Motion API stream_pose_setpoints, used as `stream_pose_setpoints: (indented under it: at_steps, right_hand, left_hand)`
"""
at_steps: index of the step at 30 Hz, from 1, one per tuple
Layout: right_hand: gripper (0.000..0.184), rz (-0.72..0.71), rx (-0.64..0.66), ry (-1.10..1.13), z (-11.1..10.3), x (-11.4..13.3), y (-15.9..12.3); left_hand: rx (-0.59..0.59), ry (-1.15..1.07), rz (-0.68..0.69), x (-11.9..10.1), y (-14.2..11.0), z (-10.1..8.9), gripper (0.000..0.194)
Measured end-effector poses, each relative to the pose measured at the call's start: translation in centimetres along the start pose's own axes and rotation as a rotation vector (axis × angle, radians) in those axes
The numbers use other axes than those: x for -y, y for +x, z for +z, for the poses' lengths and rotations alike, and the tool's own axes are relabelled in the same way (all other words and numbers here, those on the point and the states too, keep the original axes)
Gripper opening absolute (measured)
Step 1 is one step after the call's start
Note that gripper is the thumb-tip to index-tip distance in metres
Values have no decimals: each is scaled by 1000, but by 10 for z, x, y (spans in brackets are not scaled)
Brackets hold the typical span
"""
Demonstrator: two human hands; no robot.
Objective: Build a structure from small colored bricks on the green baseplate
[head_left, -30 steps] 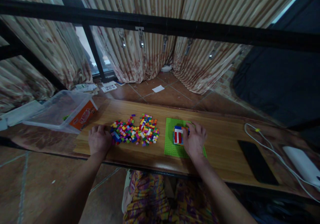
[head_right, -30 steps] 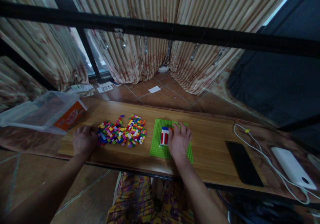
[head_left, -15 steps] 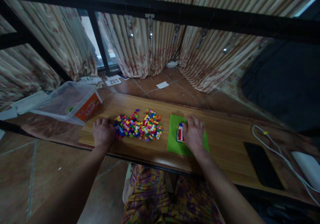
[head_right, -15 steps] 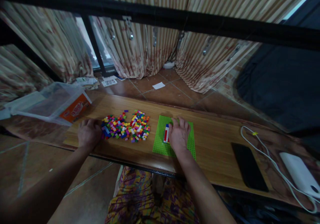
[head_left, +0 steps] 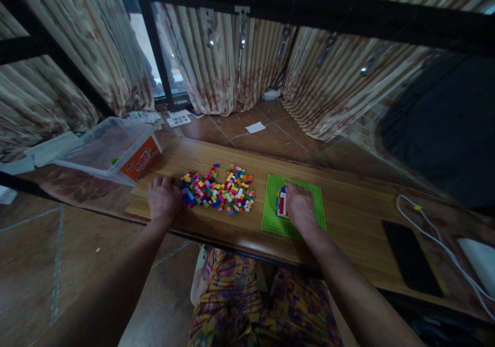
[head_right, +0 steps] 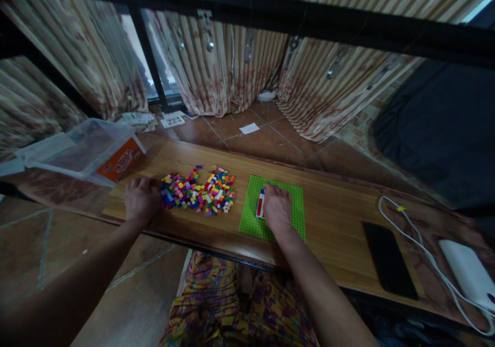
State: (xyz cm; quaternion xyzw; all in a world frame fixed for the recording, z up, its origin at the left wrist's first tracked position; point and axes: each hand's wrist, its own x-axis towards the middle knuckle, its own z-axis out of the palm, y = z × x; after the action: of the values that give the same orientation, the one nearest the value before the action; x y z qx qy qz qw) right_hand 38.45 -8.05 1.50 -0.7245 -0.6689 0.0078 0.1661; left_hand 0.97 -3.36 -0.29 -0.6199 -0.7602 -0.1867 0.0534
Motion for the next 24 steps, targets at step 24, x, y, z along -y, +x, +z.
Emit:
stream_pose_setpoints:
  at_steps: [24]
  right_hand:
    - [34,41,-39,-54,-6,24,9]
  left_hand:
    - [0,-33,8,0,0,-2,35]
